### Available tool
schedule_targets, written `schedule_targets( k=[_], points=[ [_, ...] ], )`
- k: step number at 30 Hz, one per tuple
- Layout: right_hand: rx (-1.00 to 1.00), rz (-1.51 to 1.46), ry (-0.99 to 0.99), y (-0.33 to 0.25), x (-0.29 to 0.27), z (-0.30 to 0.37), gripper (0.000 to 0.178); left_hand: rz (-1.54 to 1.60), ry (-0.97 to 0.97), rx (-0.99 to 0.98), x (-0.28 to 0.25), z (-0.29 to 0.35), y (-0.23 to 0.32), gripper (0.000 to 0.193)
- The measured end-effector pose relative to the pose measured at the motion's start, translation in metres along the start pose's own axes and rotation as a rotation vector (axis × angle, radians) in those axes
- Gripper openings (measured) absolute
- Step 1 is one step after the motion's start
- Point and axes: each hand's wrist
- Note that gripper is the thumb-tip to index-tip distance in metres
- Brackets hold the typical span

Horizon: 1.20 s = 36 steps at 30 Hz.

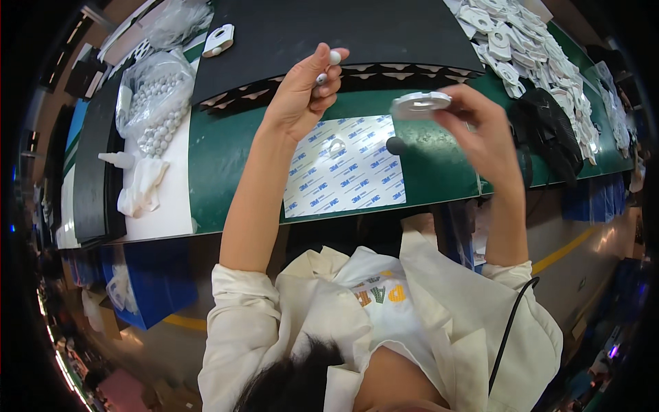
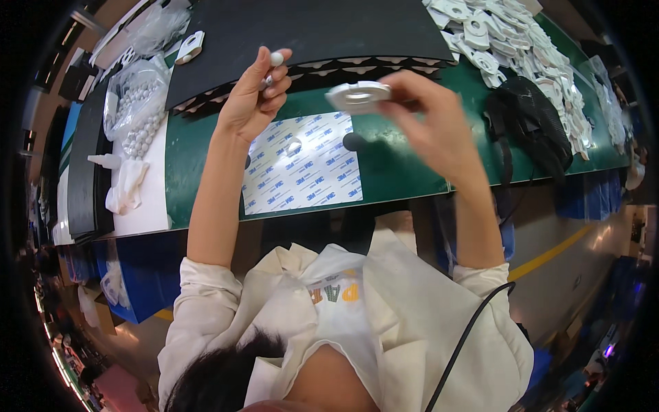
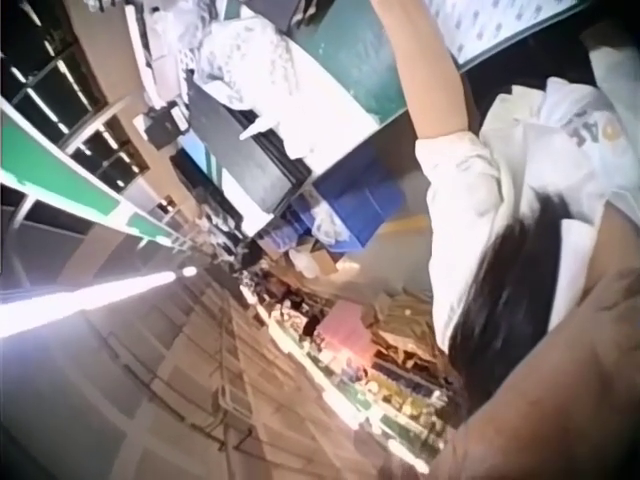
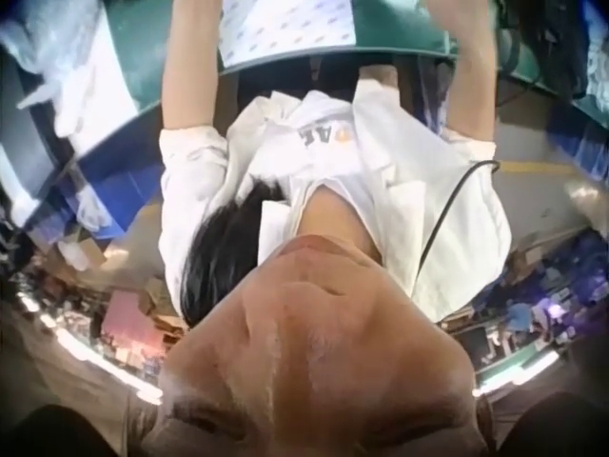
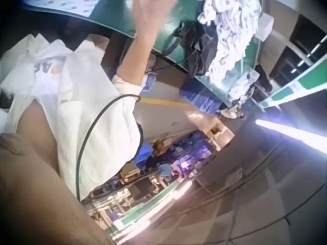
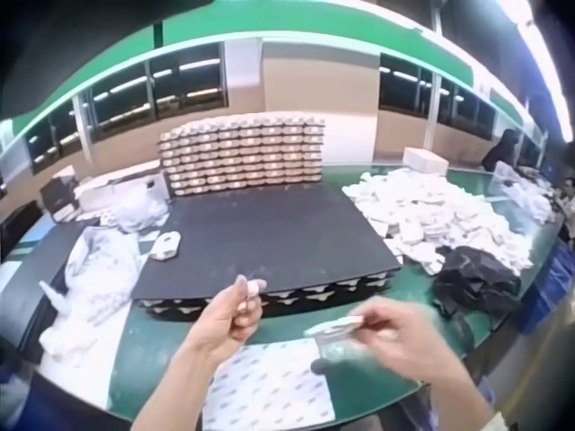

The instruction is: The person is manually assembling small white plastic components by pressing a center piece into a ring-shaped base.

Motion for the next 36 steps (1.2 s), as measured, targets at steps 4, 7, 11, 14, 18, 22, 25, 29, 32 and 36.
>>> schedule_targets(
  k=[4,7,11,14,18,22,25,29,32,36],
  points=[
    [0.046,-0.598,-0.249,0.010,0.059,-0.020,0.017,-0.003,-0.047,0.070,-0.001,-0.005,-0.002,0.034],
    [0.094,-0.630,-0.301,0.026,0.088,-0.020,0.016,-0.006,-0.070,0.104,-0.002,-0.004,-0.002,0.035],
    [0.094,-0.538,-0.232,0.030,0.094,-0.020,0.017,0.005,-0.075,0.141,-0.001,-0.002,0.001,0.034],
    [0.053,-0.432,-0.245,0.031,0.096,-0.019,0.017,0.003,-0.067,0.151,-0.002,0.000,0.002,0.029],
    [0.050,-0.303,-0.277,0.027,0.096,-0.018,0.016,0.007,-0.046,0.133,-0.004,-0.002,0.001,0.027],
    [0.014,-0.294,-0.225,0.028,0.097,-0.017,0.015,0.045,-0.025,0.116,-0.005,-0.002,0.002,0.028],
    [0.016,-0.275,-0.225,0.026,0.094,-0.016,0.015,0.069,-0.049,0.109,-0.002,-0.003,0.002,0.030],
    [-0.170,-0.062,-0.231,0.021,0.097,-0.017,0.017,0.000,-0.054,0.114,-0.001,-0.002,0.003,0.033],
    [-0.252,0.009,-0.198,0.022,0.101,-0.016,0.018,-0.026,-0.054,0.120,-0.001,-0.002,0.002,0.034],
    [-0.200,-0.028,-0.224,0.026,0.096,-0.016,0.019,-0.038,-0.030,0.136,0.002,-0.002,0.000,0.032]
  ],
)
Point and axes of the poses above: each hand's wrist, its own z-axis away from the middle knuckle, its own x-axis out of the palm, y = z × x, and after that the axes turned 10 degrees about -y, right-handed
